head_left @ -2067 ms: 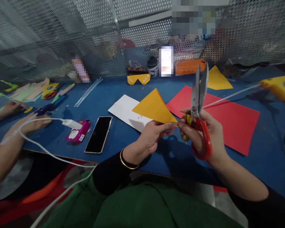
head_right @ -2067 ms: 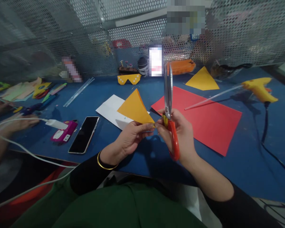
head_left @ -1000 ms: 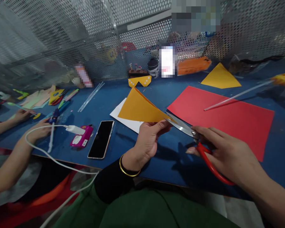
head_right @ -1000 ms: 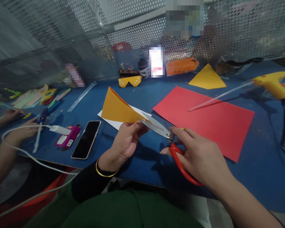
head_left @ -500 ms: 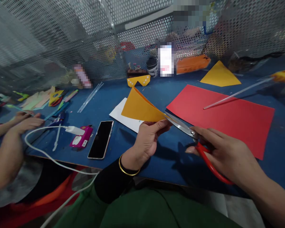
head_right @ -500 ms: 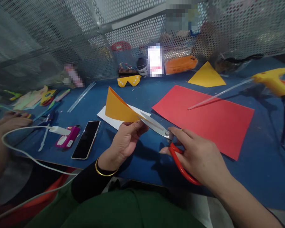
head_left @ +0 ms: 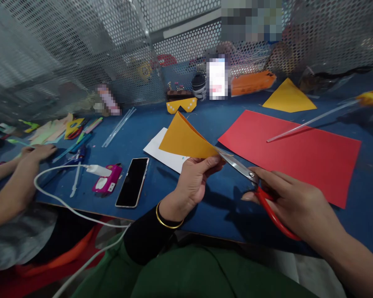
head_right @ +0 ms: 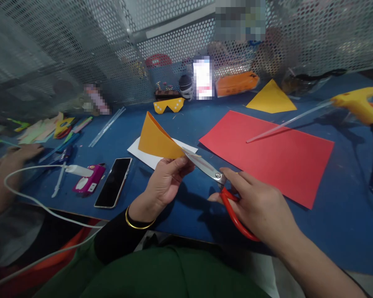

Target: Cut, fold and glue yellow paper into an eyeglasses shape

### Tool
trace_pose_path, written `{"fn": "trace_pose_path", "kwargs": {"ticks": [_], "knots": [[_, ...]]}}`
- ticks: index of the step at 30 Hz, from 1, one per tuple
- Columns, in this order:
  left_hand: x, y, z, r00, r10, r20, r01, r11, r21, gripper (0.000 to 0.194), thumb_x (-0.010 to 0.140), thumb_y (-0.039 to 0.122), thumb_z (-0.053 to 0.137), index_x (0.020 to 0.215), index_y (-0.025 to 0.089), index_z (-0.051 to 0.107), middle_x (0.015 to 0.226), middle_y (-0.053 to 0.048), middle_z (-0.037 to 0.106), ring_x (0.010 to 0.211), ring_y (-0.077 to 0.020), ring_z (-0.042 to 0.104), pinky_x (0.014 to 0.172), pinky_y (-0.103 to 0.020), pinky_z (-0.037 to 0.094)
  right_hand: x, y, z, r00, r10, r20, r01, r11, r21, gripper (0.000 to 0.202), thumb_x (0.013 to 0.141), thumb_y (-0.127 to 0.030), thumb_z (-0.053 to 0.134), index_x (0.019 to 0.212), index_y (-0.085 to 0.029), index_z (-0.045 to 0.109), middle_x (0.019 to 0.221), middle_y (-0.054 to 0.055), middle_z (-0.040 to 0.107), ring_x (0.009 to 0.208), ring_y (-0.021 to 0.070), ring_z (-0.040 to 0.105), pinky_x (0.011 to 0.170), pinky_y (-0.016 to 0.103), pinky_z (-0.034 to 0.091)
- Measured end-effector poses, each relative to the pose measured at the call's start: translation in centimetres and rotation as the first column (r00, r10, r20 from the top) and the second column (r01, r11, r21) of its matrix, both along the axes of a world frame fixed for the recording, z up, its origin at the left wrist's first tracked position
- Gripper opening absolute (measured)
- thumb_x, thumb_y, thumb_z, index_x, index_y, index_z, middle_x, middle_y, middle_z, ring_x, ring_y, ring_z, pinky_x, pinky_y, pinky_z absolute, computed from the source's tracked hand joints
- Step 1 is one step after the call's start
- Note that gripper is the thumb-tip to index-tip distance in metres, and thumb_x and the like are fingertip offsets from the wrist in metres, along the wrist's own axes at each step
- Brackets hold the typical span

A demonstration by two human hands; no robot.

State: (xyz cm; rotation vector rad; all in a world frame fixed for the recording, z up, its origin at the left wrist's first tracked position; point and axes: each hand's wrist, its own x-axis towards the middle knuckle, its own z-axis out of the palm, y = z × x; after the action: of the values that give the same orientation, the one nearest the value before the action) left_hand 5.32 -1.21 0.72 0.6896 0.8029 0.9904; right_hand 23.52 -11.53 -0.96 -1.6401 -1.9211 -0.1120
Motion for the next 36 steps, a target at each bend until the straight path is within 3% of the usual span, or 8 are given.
{"fn": "trace_pose_path", "kwargs": {"ticks": [11,17,22,36], "knots": [[0.32,-0.41,0.05,0.999,-0.033,-0.027,0.033,0.999,-0.001,0.023,0.058,0.022,0.087,0.077,0.015,0.077,0.072,-0.002,0.074,0.063,-0.012,0.067,0.068,-0.025,0.053,-0.33,-0.5,-0.25,0.998,-0.052,0.044,0.052,0.999,-0.005,0.062,0.09,-0.071,0.046,0.117,-0.018,0.064,0.083,0.006,0.073,0.054,0.0185,0.066,0.042,0.029,0.043],[0.28,-0.45,0.01,0.999,-0.042,-0.028,0.042,0.999,-0.001,0.021,0.057,0.023,0.087,0.073,0.016,0.076,0.07,-0.002,0.073,0.064,-0.0132,0.067,0.068,-0.026,0.053,-0.37,-0.34,-0.39,0.996,-0.037,0.075,0.035,0.999,0.036,0.056,0.092,-0.065,0.049,0.116,-0.016,0.064,0.088,0.009,0.074,0.063,0.0198,0.07,0.049,0.028,0.047],[0.23,-0.51,0.11,0.998,-0.056,-0.038,0.056,0.998,-0.006,0.02,0.058,0.022,0.086,0.076,0.016,0.078,0.073,-0.003,0.074,0.063,-0.013,0.068,0.071,-0.027,0.053,-0.55,-0.35,-0.13,0.996,-0.029,0.082,0.025,0.998,0.05,0.051,0.095,-0.061,0.048,0.109,-0.016,0.066,0.074,0.005,0.069,0.055,0.0163,0.064,0.048,0.027,0.044],[0.29,-0.63,-0.3,0.99,-0.115,-0.084,0.117,0.993,0.012,0.017,0.061,0.023,0.085,0.076,0.017,0.078,0.075,-0.004,0.075,0.071,-0.0157,0.068,0.075,-0.031,0.054,-0.74,-0.45,-0.26,0.993,-0.089,0.072,0.089,0.996,-0.007,0.062,0.089,-0.072,0.048,0.117,-0.019,0.064,0.083,0.008,0.073,0.056,0.0194,0.065,0.044,0.029,0.04]]}}
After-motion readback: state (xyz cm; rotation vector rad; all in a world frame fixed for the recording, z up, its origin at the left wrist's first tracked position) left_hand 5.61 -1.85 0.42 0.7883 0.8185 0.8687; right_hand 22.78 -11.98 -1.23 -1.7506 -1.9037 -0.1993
